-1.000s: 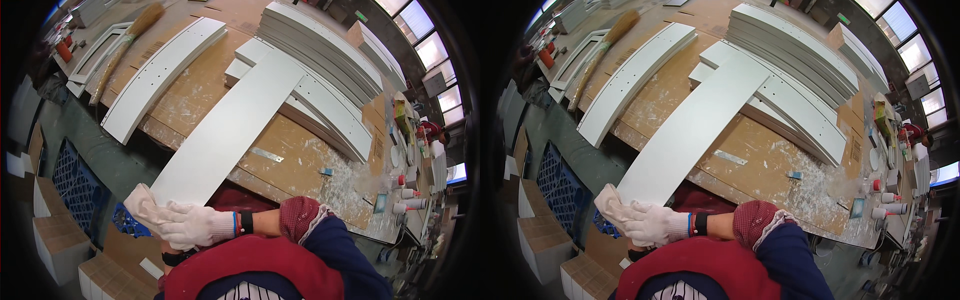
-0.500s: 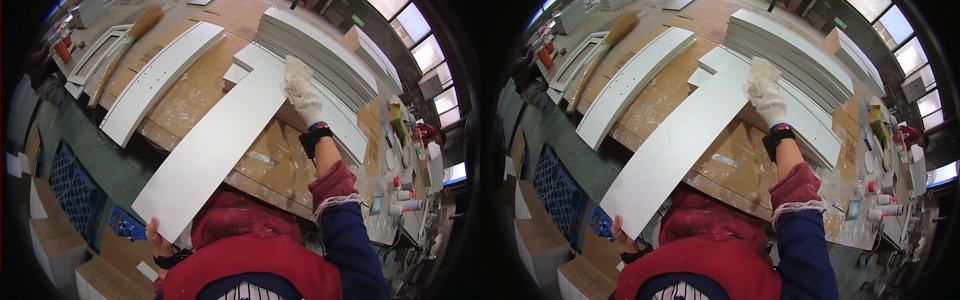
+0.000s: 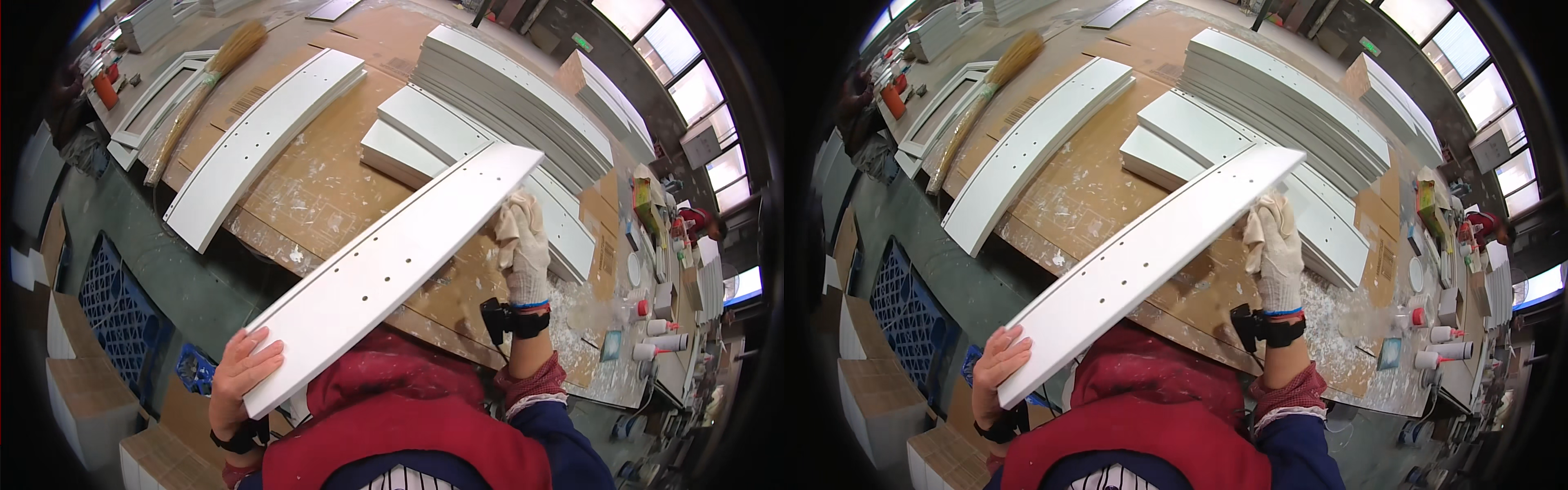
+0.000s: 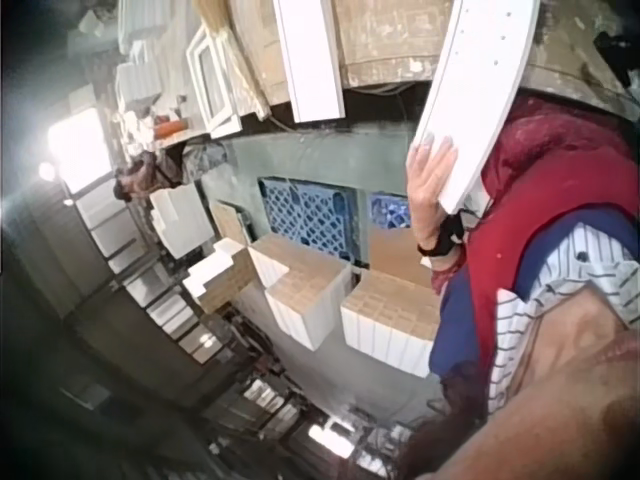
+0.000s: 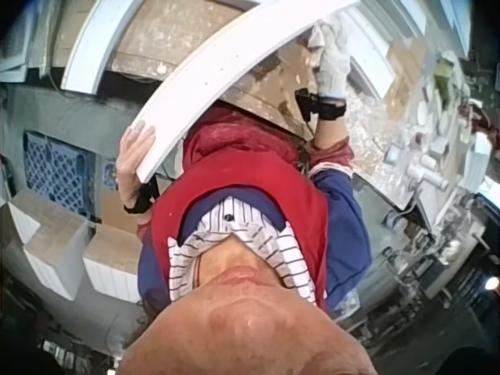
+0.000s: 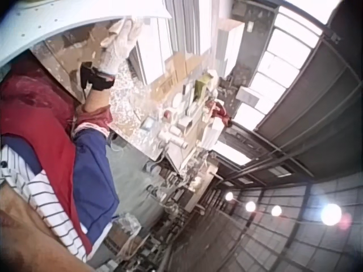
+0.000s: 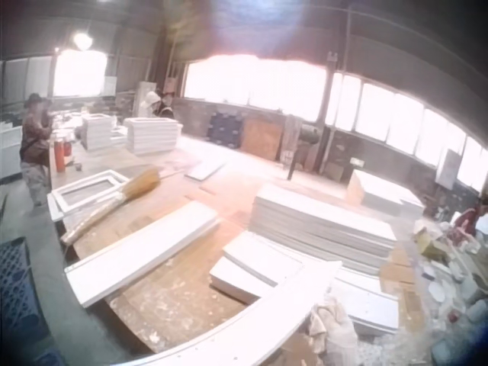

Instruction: The person wipes the surface of white rectangular panels with a cloth, then uses a utility knife to scrape edges and corners. They flip the panels to clean both sides and stack the finished pieces on the table.

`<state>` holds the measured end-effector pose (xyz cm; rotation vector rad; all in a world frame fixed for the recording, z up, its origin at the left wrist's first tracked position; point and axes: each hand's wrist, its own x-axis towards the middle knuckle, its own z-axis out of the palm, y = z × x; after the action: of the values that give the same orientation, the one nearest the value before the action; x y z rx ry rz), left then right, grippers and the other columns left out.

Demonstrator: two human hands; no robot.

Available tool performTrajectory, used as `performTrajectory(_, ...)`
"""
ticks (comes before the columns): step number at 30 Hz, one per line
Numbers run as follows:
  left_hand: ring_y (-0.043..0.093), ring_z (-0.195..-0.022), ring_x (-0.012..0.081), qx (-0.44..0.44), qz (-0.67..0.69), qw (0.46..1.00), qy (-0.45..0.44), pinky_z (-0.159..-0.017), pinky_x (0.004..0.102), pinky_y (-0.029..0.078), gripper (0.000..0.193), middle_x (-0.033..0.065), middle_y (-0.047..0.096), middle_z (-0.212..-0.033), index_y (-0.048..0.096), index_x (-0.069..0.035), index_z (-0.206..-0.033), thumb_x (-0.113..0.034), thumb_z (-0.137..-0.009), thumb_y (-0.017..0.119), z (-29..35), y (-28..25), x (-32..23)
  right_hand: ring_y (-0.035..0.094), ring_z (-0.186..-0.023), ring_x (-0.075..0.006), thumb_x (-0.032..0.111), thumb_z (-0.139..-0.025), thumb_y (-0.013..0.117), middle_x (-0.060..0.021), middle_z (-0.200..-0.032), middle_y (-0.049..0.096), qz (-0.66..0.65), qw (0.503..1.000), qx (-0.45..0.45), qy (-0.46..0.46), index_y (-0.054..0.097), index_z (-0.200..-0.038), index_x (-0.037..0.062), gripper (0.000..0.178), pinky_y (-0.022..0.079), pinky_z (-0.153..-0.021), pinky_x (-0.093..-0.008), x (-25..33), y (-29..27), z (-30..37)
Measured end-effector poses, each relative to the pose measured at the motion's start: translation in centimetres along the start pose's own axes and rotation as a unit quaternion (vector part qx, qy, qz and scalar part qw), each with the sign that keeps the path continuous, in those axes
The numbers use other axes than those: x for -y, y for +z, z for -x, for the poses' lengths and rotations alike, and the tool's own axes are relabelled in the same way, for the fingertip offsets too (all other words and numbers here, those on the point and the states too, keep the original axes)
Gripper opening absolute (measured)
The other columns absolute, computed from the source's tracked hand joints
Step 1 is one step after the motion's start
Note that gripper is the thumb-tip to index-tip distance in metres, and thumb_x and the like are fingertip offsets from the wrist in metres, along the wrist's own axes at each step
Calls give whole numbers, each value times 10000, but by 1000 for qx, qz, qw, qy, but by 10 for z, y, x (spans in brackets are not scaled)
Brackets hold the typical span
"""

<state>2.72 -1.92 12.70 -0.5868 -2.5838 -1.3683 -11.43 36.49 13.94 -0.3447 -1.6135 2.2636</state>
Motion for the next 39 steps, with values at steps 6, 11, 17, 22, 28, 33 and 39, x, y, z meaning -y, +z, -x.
performTrajectory(6, 343, -1299, 403, -111, -166, 980, 1, -1050, 519, 280, 312, 214, 430, -1341, 666, -112, -1011, -57, -706, 690, 13, 19, 6, 537, -820, -132, 109, -934, 507, -31, -967, 530, -59, 994, 81, 54, 483, -1165, 53, 239, 482, -714, -268, -19, -22, 12)
performTrajectory(11, 236, -1358, 393, -174, -40, 982, -62, -1082, 468, 230, 370, 231, 213, -1476, 615, -136, -1109, 11, -770, 635, 31, 40, 25, 569, -885, -144, 144, -933, 511, -37, -1016, 548, -57, 994, 87, 29, 498, -1146, 64, 227, 523, -727, -296, -32, -27, 11)
performTrajectory(17, 288, -1336, 393, -184, -3, 978, -97, -1051, 437, 303, 431, 224, 225, -1473, 642, -125, -1067, 81, -690, 676, 35, 46, 31, 561, -895, -146, 130, -935, 513, -50, -1040, 533, -55, 990, 108, 75, 469, -1163, 58, 243, 504, -751, -276, -25, -15, 20)
performTrajectory(22, 279, -1338, 403, -190, -8, 977, -97, -1060, 459, 294, 389, 232, 276, -1449, 634, -106, -1000, 76, -662, 699, 42, 49, 34, 577, -826, -161, 181, -955, 470, -61, -975, 554, -60, 984, 118, 120, 460, -1119, 66, 200, 530, -678, -305, -27, -8, 30)
performTrajectory(28, 216, -1361, 406, -203, -28, 978, -43, -1083, 480, 257, 395, 233, 232, -1465, 589, -96, -977, 88, -641, 687, 42, 51, 36, 596, -746, -201, 256, -962, 426, -90, -920, 570, -91, 969, 81, 217, 449, -1103, 66, 238, 558, -596, -325, -36, 6, 46)
performTrajectory(33, 214, -1375, 328, -297, 348, 888, -46, -1109, 451, 210, 473, 213, 148, -1493, 507, -85, -1218, 12, -772, 631, 38, 66, 32, 569, -844, -255, 176, -946, 409, -112, -922, 572, 241, 954, 174, -31, 497, -1033, 43, 181, 507, -668, -337, -63, 13, 52)
performTrajectory(39, 352, -1299, 297, -314, 766, 522, -204, -1083, 467, 300, 564, 194, 337, -1399, 368, 4, -1328, -23, -813, 594, 42, 67, 68, 560, -914, -320, 149, -925, 407, -110, -885, 608, 352, 893, 250, 130, 563, -1014, 81, 192, 471, -791, -381, -46, 17, 53)
